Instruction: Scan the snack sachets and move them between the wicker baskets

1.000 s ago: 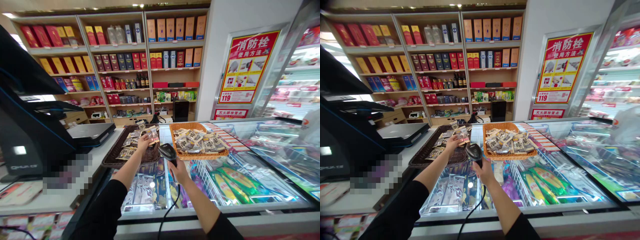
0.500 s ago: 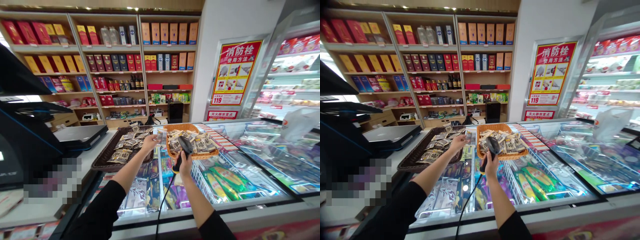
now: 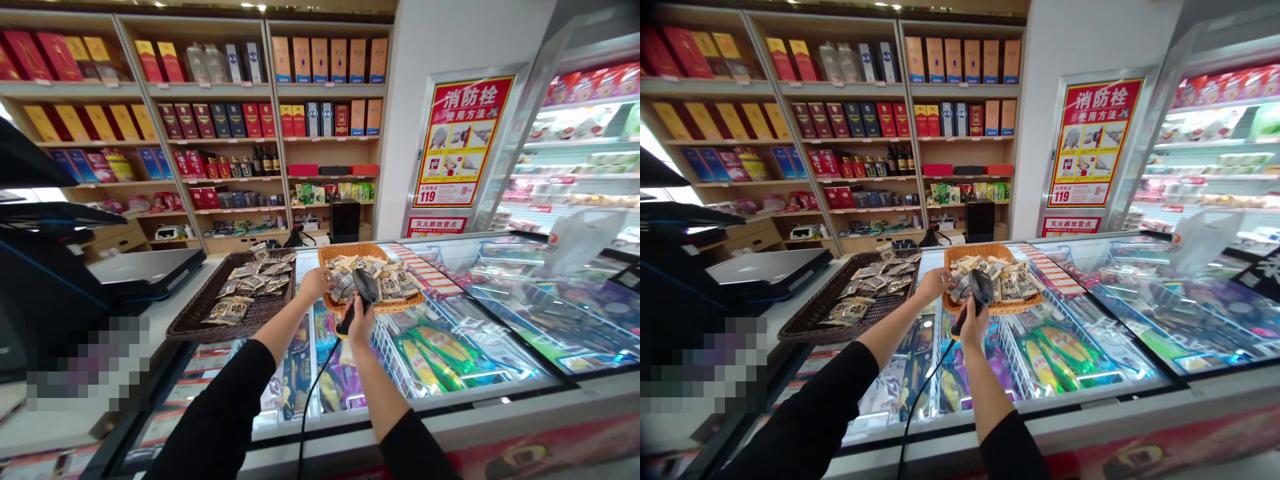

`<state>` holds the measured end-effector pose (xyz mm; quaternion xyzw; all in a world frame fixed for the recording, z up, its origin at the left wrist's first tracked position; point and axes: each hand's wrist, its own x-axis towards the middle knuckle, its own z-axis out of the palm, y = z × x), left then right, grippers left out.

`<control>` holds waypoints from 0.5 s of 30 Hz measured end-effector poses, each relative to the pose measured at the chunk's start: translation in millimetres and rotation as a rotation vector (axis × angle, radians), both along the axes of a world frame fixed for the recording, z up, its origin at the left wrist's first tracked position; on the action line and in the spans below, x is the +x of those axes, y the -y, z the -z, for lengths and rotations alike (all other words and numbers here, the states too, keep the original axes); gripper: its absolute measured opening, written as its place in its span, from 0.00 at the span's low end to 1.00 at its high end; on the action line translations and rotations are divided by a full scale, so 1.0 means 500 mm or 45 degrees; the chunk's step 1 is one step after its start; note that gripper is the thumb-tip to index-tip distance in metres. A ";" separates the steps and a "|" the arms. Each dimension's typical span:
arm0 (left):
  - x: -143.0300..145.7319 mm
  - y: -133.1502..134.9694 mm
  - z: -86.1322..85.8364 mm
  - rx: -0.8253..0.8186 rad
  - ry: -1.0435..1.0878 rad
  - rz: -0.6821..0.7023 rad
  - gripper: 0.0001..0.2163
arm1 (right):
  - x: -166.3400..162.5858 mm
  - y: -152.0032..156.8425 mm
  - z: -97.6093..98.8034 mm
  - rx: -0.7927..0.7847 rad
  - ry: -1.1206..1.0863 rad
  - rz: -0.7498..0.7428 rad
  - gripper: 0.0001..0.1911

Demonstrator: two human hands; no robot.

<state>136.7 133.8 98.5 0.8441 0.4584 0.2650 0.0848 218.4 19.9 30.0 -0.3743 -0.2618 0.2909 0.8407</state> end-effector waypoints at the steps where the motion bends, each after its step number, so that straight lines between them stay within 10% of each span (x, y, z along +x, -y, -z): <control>1: -0.012 -0.001 -0.002 -0.015 0.027 0.046 0.13 | -0.001 0.002 0.000 0.009 0.018 0.008 0.24; 8: -0.217 -0.062 -0.037 0.058 -0.052 -0.243 0.13 | -0.038 0.014 0.003 0.162 0.227 -0.119 0.18; 15: -0.375 -0.120 0.021 -0.123 -0.194 -0.486 0.18 | -0.144 -0.031 0.019 0.055 0.175 -0.364 0.20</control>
